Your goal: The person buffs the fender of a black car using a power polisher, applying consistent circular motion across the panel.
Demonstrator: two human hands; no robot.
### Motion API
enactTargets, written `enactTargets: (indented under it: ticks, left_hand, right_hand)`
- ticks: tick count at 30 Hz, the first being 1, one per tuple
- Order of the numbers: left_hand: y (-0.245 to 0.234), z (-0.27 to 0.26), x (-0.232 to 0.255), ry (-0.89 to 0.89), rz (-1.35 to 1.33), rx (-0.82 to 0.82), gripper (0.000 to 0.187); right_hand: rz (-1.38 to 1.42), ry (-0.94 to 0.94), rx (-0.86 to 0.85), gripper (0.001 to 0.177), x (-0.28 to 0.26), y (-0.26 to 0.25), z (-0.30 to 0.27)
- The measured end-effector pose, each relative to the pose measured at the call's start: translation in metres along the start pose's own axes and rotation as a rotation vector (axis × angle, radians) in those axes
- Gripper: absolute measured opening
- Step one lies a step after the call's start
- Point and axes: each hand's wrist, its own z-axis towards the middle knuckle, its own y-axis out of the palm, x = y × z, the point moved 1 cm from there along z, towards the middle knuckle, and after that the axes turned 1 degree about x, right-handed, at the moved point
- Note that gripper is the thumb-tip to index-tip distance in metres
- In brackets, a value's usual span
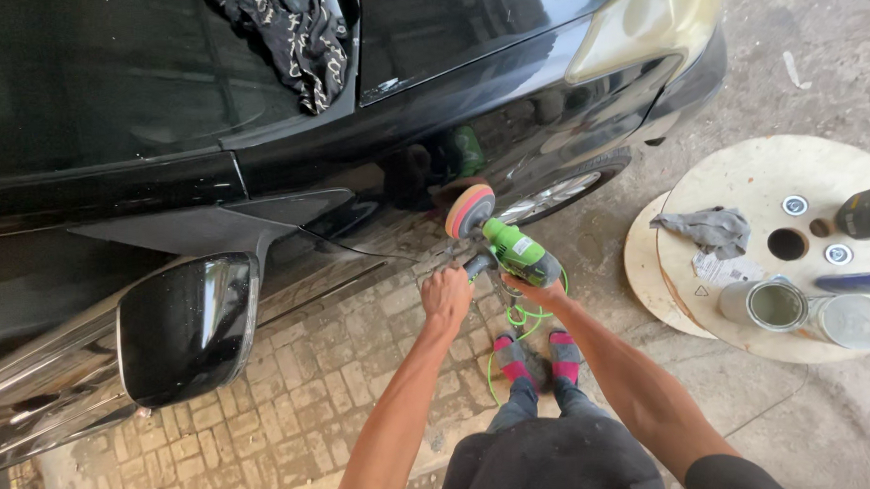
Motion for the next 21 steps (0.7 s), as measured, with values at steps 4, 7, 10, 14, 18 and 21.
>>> enactTargets:
  ticks: [4, 7, 10, 14, 18, 21]
  left_hand:
    - [0.0, 0.012, 0.014, 0.018, -0.014, -0.013, 0.029]
    - [0.0, 0.027, 0.035, 0.043, -0.014, -0.039, 0.02]
    - [0.003, 0.047, 0.055, 0.091, 0.002, 0.002, 0.014]
    - [0.003, 0.053, 0.071, 0.111, 0.009, 0.051, 0.016]
    - [-0.008, 0.037, 0.066, 0.082, -0.039, -0.006, 0.017]
    - [-0.018, 0.023, 0.055, -0.016, -0.087, -0.028, 0.026]
  right_hand:
    - [-0.029, 0.051, -0.001, 0.044, 0.01, -0.014, 0.006]
    - [0.024, 0.063, 0.013, 0.046, 0.012, -0.034, 0.009]
    - [0.011, 0.091, 0.056, 0.047, 0.011, -0.053, 0.016]
    - [0.029, 0.113, 0.062, 0.046, 0.007, -0.07, 0.02]
    - [-0.017, 0.081, 0.045, 0.048, 0.0, -0.067, 0.013]
    - [-0.001, 0.006, 0.006, 0.048, -0.005, -0.054, 0.012]
